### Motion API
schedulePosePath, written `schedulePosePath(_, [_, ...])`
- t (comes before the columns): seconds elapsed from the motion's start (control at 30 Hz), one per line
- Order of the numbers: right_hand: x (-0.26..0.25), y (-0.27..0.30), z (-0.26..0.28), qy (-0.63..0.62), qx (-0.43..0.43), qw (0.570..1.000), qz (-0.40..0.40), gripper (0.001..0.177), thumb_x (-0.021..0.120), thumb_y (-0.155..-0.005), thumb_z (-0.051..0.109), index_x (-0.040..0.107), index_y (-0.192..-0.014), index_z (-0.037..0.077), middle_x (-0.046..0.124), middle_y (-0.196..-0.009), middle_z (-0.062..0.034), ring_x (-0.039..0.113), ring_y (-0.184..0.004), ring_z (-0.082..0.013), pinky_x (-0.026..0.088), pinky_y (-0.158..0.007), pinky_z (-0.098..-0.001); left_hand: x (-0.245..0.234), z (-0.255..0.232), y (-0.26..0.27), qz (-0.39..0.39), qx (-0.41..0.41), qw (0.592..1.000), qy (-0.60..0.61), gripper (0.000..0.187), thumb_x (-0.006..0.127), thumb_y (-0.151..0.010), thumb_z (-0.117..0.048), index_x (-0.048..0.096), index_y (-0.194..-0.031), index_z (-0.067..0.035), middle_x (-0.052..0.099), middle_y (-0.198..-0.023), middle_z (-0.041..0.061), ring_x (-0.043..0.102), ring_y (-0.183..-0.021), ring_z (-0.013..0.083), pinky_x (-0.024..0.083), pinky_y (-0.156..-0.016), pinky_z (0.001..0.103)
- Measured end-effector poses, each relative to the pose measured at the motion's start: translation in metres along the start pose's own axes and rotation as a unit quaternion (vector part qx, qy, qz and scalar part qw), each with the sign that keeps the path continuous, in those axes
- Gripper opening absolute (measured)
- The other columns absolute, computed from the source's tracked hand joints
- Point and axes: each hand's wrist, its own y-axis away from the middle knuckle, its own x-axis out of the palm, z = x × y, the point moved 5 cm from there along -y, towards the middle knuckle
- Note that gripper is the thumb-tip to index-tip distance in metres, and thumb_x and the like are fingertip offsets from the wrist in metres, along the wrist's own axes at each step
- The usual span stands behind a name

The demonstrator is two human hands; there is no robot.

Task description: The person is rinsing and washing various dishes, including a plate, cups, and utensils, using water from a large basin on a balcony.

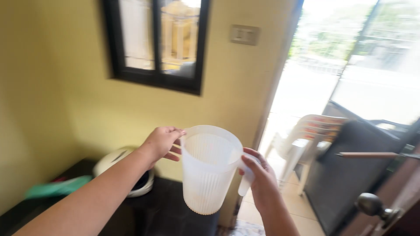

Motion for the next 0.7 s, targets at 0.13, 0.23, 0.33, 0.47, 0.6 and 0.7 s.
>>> schedulePosePath(0.13, [-0.057, -0.049, 0.023, -0.034, -0.039, 0.993, -0.104, 0.038, 0.072, -0.087, 0.017, 0.066, -0.121, 0.002, 0.070, -0.105, -0.0076, 0.063, -0.086, -0.0169, 0.051, -0.073, -0.0316, 0.070, -0.033, -0.081, 0.130, 0.023, 0.991, -0.001, 0.046, 0.053, -0.098, -0.039, 0.064, -0.128, -0.007, 0.070, -0.110, 0.009, 0.068, -0.094, 0.0221, 0.060, -0.077, 0.038])
schedulePosePath(0.23, [-0.084, -0.063, 0.057, -0.014, -0.085, 0.980, -0.179, 0.031, 0.071, -0.088, 0.018, 0.065, -0.115, 0.004, 0.070, -0.101, -0.0047, 0.063, -0.084, -0.0152, 0.052, -0.073, -0.0290, 0.134, -0.055, -0.128, 0.234, 0.053, 0.971, -0.019, 0.052, 0.048, -0.097, -0.046, 0.061, -0.134, -0.012, 0.069, -0.122, 0.009, 0.065, -0.106, 0.0224, 0.056, -0.087, 0.038])
schedulePosePath(0.33, [-0.120, -0.069, 0.076, 0.017, -0.105, 0.955, -0.276, 0.030, 0.074, -0.089, 0.022, 0.065, -0.111, 0.004, 0.067, -0.092, -0.0072, 0.059, -0.076, -0.0157, 0.049, -0.070, -0.0302, 0.192, -0.084, -0.145, 0.309, 0.083, 0.948, -0.014, 0.059, 0.048, -0.094, -0.052, 0.058, -0.140, -0.017, 0.067, -0.132, 0.005, 0.060, -0.115, 0.0212, 0.050, -0.095, 0.039])
schedulePosePath(0.47, [-0.157, -0.070, 0.094, 0.042, -0.137, 0.922, -0.358, 0.033, 0.076, -0.084, 0.024, 0.065, -0.109, 0.006, 0.067, -0.088, -0.0051, 0.058, -0.072, -0.0142, 0.048, -0.069, -0.0287, 0.271, -0.085, -0.173, 0.364, 0.087, 0.927, 0.015, 0.073, 0.046, -0.089, -0.060, 0.051, -0.148, -0.017, 0.062, -0.140, 0.006, 0.054, -0.124, 0.0224, 0.044, -0.103, 0.043])
schedulePosePath(0.6, [-0.199, -0.084, 0.109, 0.058, -0.148, 0.893, -0.422, 0.031, 0.075, -0.084, 0.027, 0.068, -0.102, 0.003, 0.065, -0.084, -0.0072, 0.057, -0.066, -0.0176, 0.046, -0.066, -0.0295, 0.344, -0.089, -0.209, 0.379, 0.085, 0.919, 0.067, 0.081, 0.044, -0.091, -0.063, 0.043, -0.153, -0.011, 0.051, -0.146, 0.011, 0.046, -0.131, 0.0247, 0.038, -0.110, 0.047])
schedulePosePath(0.7, [-0.235, -0.112, 0.117, -0.016, -0.183, 0.893, -0.411, 0.028, 0.069, -0.086, 0.029, 0.067, -0.100, 0.004, 0.068, -0.086, -0.0080, 0.058, -0.065, -0.0182, 0.046, -0.062, -0.0313, 0.380, -0.101, -0.228, 0.363, 0.059, 0.925, 0.098, 0.079, 0.043, -0.091, -0.061, 0.045, -0.150, -0.009, 0.053, -0.145, 0.012, 0.046, -0.131, 0.0262, 0.036, -0.112, 0.046])
